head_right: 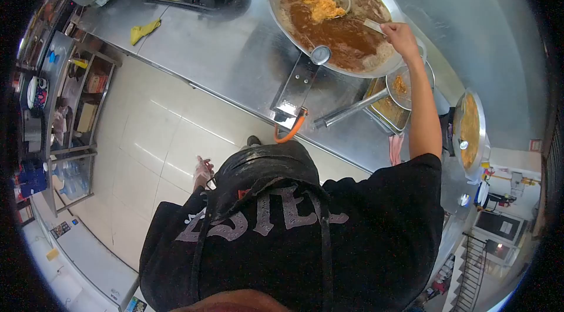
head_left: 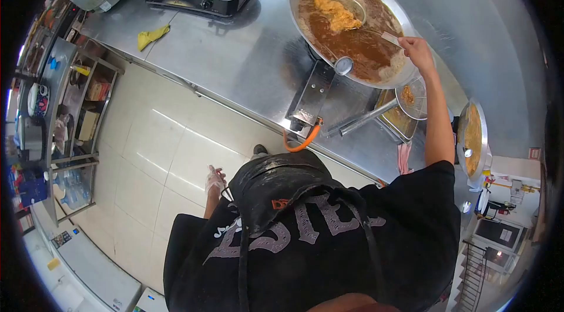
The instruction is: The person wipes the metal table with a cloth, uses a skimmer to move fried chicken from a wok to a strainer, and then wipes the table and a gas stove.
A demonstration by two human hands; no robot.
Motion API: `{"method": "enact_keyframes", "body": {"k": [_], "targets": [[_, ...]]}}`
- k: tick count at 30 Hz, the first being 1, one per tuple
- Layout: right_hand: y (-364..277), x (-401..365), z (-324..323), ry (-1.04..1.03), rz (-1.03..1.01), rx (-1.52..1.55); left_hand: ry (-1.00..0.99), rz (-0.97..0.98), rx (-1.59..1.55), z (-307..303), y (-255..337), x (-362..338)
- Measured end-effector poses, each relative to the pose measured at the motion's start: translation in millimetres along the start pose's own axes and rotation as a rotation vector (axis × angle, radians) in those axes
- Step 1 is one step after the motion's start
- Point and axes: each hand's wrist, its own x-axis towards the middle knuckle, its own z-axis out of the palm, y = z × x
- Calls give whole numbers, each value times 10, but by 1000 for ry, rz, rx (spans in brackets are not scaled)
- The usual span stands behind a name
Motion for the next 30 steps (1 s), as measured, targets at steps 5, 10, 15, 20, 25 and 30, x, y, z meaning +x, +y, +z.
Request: {"method": "enact_keyframes", "body": {"k": [5,10,15,20,25,30], "targets": [[-191,-146,31,187,-306,-448,23,-3,80,-37,-118,152],[-534,-413,96,192,-380,-898,89,-57,154,-132,-423,369],[-498,-527,-21,197,-394,-970,55,-107,187,-140,-490,154],[-651,-564,-495,239,-264,-936,50,-113,194,-161,-622,256],[-89,-133,-835,333,-139,-890,71,-3,263,-91,-510,69],[497,175,-741,235,-98,-871,121,-61,-66,-48,-603,126]]}}
